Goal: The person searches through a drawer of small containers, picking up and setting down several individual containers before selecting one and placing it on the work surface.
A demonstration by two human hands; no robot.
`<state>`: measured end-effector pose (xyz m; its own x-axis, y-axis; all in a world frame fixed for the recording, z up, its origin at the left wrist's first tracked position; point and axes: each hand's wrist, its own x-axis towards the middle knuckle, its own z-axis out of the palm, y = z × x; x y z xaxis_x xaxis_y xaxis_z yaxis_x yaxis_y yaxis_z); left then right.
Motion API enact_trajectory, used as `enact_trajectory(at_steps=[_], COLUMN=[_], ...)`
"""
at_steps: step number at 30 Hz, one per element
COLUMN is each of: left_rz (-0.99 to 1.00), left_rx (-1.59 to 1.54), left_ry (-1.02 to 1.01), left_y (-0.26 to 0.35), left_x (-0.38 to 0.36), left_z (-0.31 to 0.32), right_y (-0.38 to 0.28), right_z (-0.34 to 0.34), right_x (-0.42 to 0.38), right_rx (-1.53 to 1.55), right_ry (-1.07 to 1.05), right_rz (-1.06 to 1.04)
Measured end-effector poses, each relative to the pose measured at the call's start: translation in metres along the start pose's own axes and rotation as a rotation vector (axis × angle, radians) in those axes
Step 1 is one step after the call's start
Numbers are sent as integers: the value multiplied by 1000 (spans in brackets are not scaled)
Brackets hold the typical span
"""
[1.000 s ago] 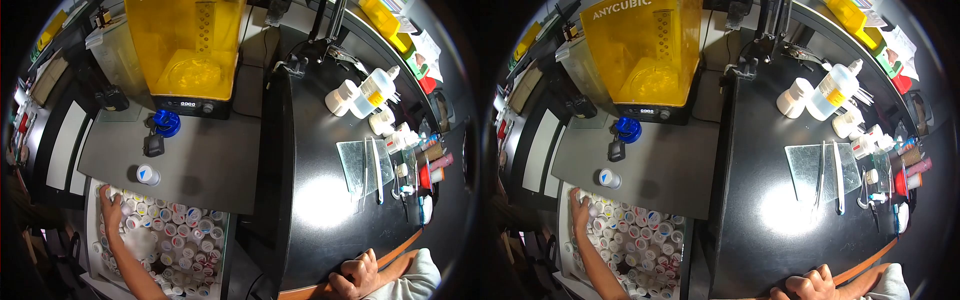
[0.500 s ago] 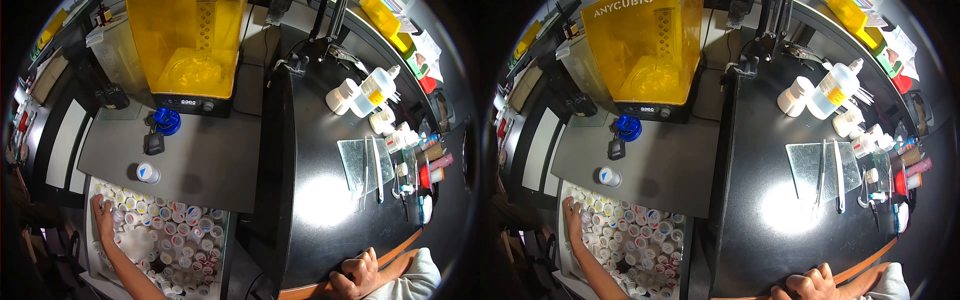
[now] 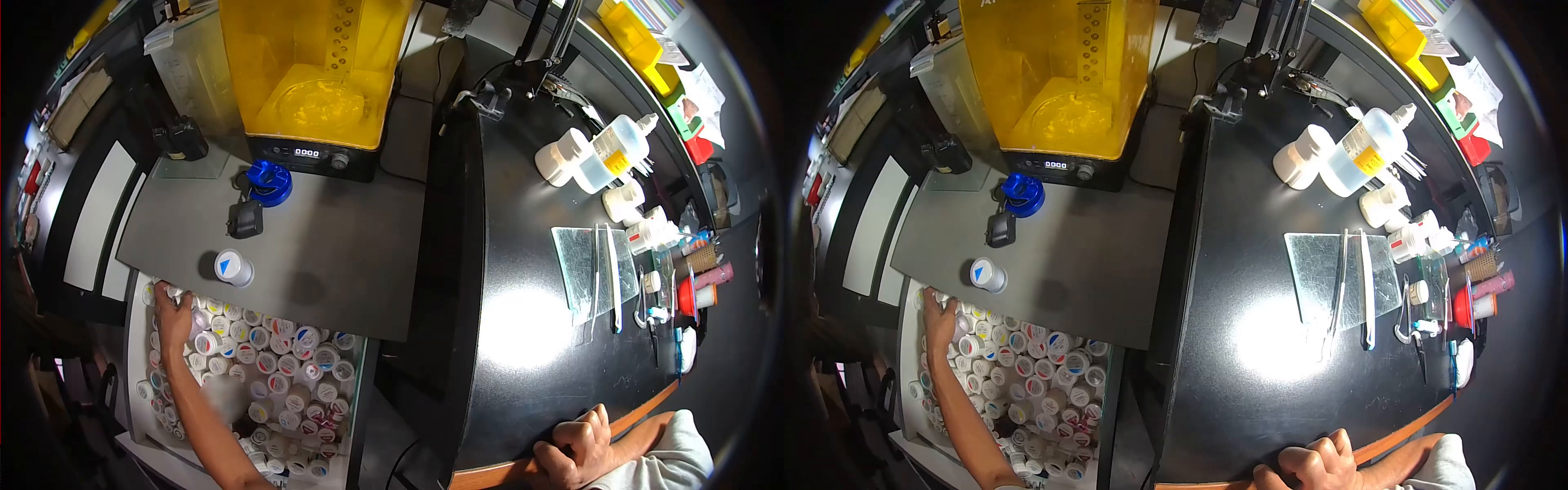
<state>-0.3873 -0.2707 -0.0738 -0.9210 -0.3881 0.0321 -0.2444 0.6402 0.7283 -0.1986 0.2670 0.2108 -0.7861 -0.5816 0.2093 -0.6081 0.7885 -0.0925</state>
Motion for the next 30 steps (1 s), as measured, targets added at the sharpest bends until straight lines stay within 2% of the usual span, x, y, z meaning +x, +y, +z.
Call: enact_trajectory(at_steps=[3,6,10,13,16,18,23,24,26,30], left_rz=[-216,-229,-243,-358,-203,-272,-371,-224,-162,-105], left_rx=[266,431,532,500,482,177,-155,-6,231,95], left_ry=[176,239,246,223,293,227,320,404,495,430], left_y=[16,62,82,117,84,65,-19,-56,-62,-77], left_x=[-6,-20,-23,-28,-29,-29,-16,-12,-13,-1], left_z=[10,16,33,37,42,33,-33,-45,-59,-56], right_y=[0,0,-1,-2,-3,-3,-2,-1,-2,-2], right_z=[0,1,2,1,0,-1,1,1,1,1], right_x=[1,1,0,0,1,1,0,0,1,1], right_rx=[-11,-14,-19,-26,-12,-17,-32,-30,-26,-21], right_ry=[7,11,19,-4,-15,-15,-4,-5,-1,15], right_rz=[-3,-6,-9,1,9,5,-11,-14,-18,-18])
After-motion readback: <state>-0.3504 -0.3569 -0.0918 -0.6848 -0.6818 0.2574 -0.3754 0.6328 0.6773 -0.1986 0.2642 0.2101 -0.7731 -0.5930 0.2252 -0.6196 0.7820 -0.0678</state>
